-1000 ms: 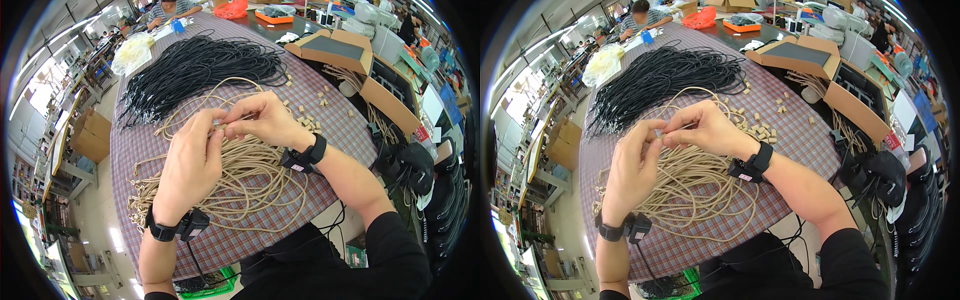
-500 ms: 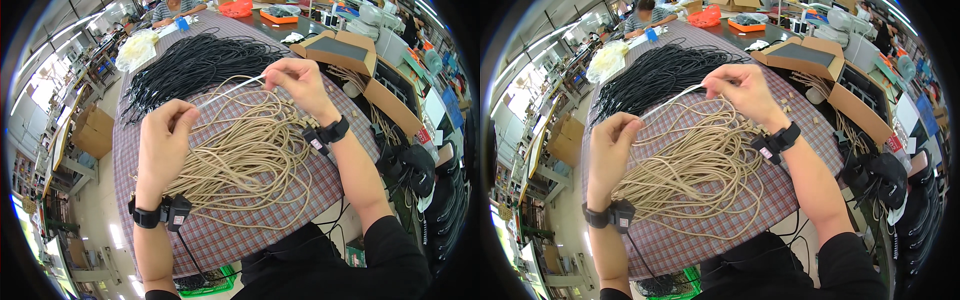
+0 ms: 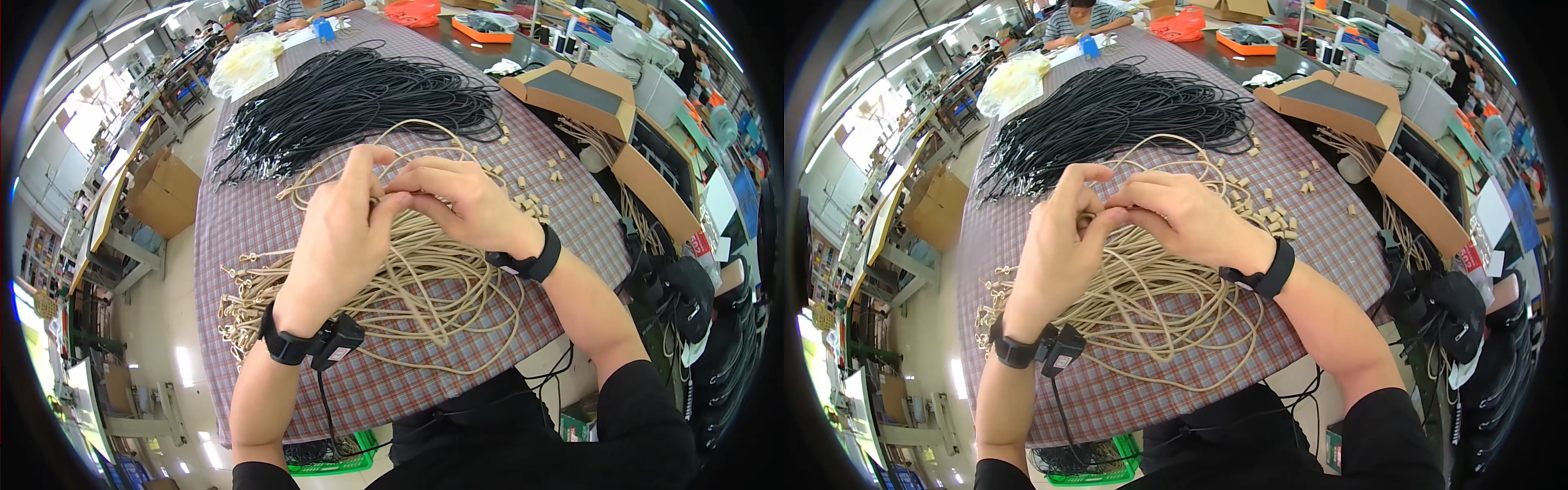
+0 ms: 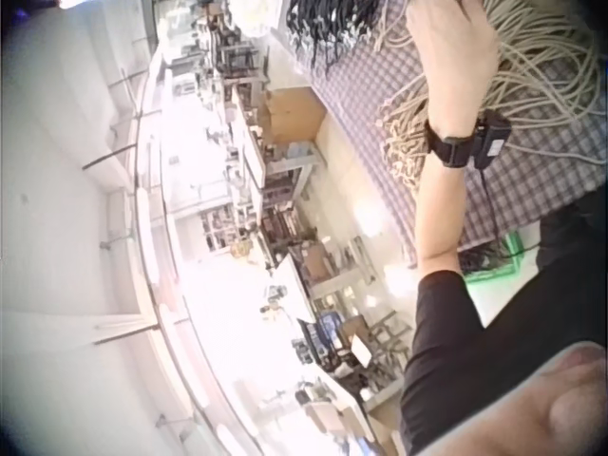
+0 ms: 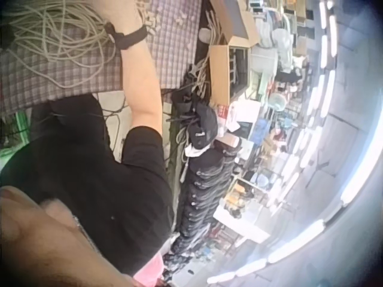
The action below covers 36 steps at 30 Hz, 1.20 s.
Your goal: The person assembles beige electrical cords by inserting small cylindrical connectors into the ends of the wires. They repeatedly pick up a cord, insert a connector, and place the finished cord on a pile on the table. The task is performed by hand without visible tools.
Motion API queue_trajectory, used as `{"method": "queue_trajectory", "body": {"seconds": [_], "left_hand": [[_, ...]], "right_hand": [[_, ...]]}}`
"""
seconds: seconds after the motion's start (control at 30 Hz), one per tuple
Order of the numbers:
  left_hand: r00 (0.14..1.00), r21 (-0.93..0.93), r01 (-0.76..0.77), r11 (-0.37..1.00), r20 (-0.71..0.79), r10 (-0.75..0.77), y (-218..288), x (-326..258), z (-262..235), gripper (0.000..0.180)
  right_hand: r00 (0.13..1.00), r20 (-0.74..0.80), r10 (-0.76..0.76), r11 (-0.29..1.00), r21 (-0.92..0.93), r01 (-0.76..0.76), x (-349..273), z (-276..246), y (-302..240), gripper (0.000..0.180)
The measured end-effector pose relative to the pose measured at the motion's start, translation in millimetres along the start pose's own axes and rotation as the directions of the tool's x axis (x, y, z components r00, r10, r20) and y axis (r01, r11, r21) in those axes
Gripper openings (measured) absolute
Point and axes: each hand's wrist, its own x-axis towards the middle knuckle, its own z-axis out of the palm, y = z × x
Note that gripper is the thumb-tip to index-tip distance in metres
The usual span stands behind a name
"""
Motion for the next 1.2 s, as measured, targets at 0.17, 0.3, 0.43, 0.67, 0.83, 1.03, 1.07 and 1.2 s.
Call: {"method": "queue_trajectory", "body": {"seconds": [0.17, 0.3, 0.43, 0.67, 0.83, 1.03, 1.07, 1.2], "left_hand": [[0.969, 0.141, 0.132, 0.981, 0.192, -0.157, 3, 4, -21, 0.033], [0.938, 0.305, 0.118, 0.945, 0.279, -0.207, -30, 6, -51, 0.026], [0.922, 0.333, 0.122, 0.935, 0.311, -0.231, -59, 4, -71, 0.022], [0.998, 0.273, 0.067, 0.960, -0.023, -0.063, -48, 8, -101, 0.011], [0.947, 0.027, 0.316, 0.948, -0.060, -0.314, -33, 9, -127, 0.022], [0.968, 0.186, 0.191, 0.964, -0.201, -0.153, -29, 8, -123, 0.012], [0.967, 0.204, 0.187, 0.961, -0.211, -0.143, -25, 9, -123, 0.010], [0.936, 0.177, 0.226, 0.958, -0.311, -0.163, -26, 8, -132, 0.018]], "right_hand": [[0.959, -0.017, 0.284, 0.952, 0.124, -0.280, 0, -14, 1, 0.013], [0.897, -0.196, 0.396, 0.869, 0.394, -0.298, 0, -41, 30, 0.011], [0.792, -0.265, 0.549, 0.763, 0.545, -0.346, -6, -69, 56, 0.015], [0.858, -0.169, 0.484, 0.854, 0.303, -0.422, -10, -90, 60, 0.030], [0.875, -0.116, 0.470, 0.851, 0.324, -0.414, -7, -96, 51, 0.030], [0.857, -0.054, 0.512, 0.845, 0.209, -0.492, -10, -73, 50, 0.021], [0.862, -0.054, 0.504, 0.852, 0.198, -0.485, -10, -70, 51, 0.020], [0.870, -0.054, 0.490, 0.853, 0.235, -0.465, -14, -66, 54, 0.022]]}}
